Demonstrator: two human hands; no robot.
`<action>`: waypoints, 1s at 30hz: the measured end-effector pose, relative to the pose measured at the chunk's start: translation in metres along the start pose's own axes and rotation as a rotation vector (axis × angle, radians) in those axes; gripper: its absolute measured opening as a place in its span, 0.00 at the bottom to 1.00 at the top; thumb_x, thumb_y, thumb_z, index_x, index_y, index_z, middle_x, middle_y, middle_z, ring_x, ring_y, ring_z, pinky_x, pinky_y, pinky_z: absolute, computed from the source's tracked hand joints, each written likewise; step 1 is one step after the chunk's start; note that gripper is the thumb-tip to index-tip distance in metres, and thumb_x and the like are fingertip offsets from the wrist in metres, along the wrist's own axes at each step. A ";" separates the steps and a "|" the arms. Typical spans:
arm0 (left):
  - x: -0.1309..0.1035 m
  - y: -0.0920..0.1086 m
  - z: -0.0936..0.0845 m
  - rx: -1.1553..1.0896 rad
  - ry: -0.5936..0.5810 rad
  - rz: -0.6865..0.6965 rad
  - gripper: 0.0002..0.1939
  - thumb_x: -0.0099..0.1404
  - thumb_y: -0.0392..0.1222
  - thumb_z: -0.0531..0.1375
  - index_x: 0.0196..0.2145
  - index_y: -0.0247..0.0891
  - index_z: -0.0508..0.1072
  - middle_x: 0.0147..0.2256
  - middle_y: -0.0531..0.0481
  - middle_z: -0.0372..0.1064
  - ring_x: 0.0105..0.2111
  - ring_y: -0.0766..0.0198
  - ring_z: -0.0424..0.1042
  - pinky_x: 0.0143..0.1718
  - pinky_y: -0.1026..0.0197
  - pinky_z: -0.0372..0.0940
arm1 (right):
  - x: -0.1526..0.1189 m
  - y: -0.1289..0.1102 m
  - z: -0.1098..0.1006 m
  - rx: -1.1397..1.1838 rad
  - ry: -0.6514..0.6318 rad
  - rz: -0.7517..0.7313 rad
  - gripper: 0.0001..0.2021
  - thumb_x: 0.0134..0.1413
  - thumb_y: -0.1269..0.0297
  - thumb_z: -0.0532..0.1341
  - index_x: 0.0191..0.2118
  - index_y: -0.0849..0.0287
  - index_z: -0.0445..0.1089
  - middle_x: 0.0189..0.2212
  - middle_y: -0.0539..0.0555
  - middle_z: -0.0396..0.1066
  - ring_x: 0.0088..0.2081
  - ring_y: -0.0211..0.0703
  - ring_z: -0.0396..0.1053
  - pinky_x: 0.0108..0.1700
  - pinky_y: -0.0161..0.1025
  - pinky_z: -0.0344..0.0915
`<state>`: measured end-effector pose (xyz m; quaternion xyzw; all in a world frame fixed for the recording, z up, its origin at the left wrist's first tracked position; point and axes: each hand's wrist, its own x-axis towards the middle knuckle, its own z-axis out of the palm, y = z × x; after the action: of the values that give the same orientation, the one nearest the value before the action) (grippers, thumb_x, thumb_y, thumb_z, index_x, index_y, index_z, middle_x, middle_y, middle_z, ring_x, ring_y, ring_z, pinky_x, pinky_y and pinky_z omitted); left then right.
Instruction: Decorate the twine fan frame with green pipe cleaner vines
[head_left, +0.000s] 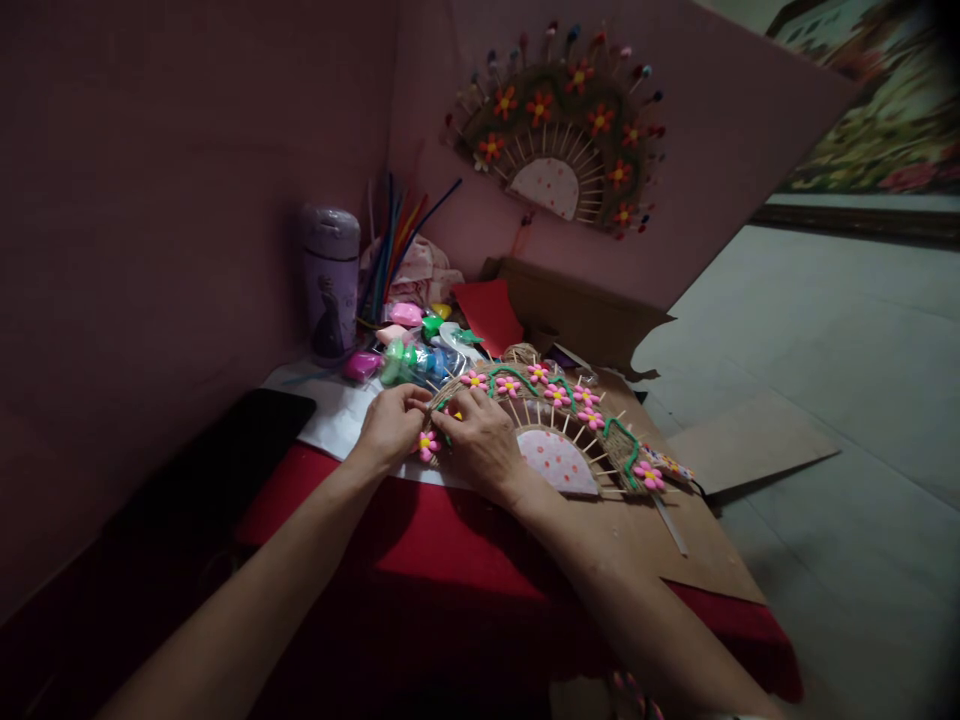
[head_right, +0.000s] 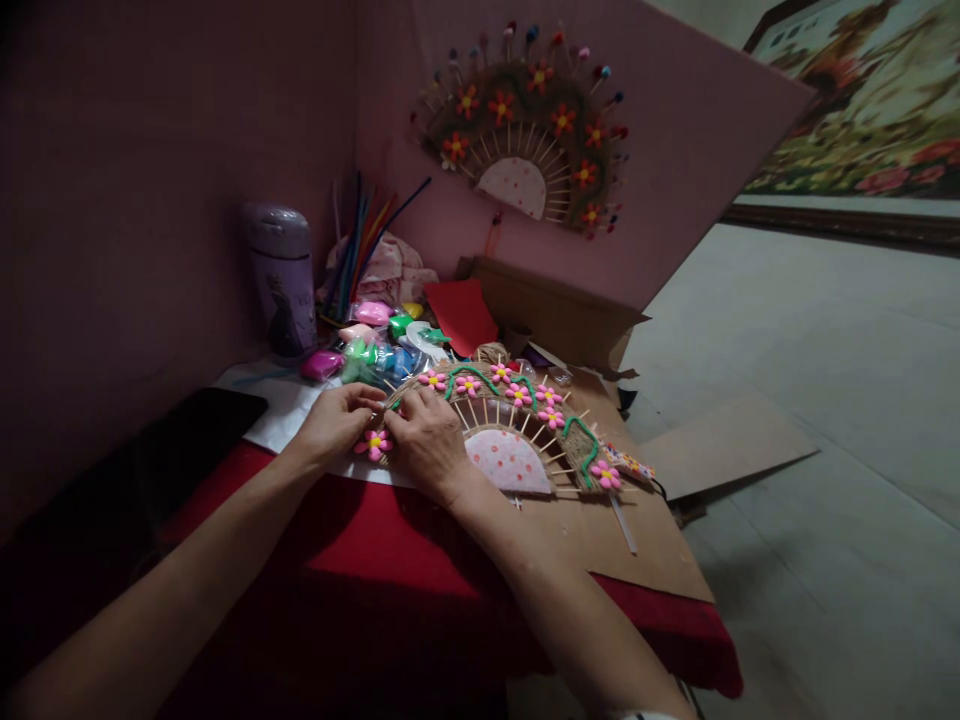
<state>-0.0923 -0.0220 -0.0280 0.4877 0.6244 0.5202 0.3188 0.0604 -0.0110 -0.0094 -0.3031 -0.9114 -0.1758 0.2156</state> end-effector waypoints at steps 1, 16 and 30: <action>0.000 0.000 0.000 -0.010 0.003 0.002 0.15 0.45 0.33 0.56 0.32 0.36 0.76 0.28 0.48 0.75 0.27 0.62 0.72 0.29 0.64 0.65 | 0.000 0.001 -0.002 0.019 0.004 0.015 0.10 0.57 0.63 0.57 0.40 0.57 0.73 0.38 0.58 0.67 0.43 0.49 0.58 0.41 0.42 0.57; 0.000 0.000 -0.001 0.104 0.037 0.035 0.18 0.46 0.34 0.53 0.35 0.35 0.76 0.33 0.46 0.74 0.31 0.61 0.73 0.29 0.64 0.65 | 0.005 0.007 -0.004 0.149 0.012 0.124 0.11 0.53 0.67 0.59 0.42 0.55 0.74 0.44 0.56 0.65 0.47 0.50 0.56 0.50 0.45 0.56; 0.001 0.000 -0.002 0.119 0.043 0.027 0.18 0.46 0.34 0.53 0.36 0.35 0.76 0.32 0.46 0.75 0.29 0.62 0.72 0.28 0.64 0.64 | 0.003 0.023 -0.003 0.142 0.080 0.209 0.13 0.51 0.66 0.61 0.44 0.54 0.74 0.44 0.56 0.65 0.47 0.50 0.56 0.48 0.45 0.57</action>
<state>-0.0938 -0.0219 -0.0273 0.5027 0.6545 0.4967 0.2686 0.0738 0.0065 -0.0008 -0.3734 -0.8756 -0.0994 0.2900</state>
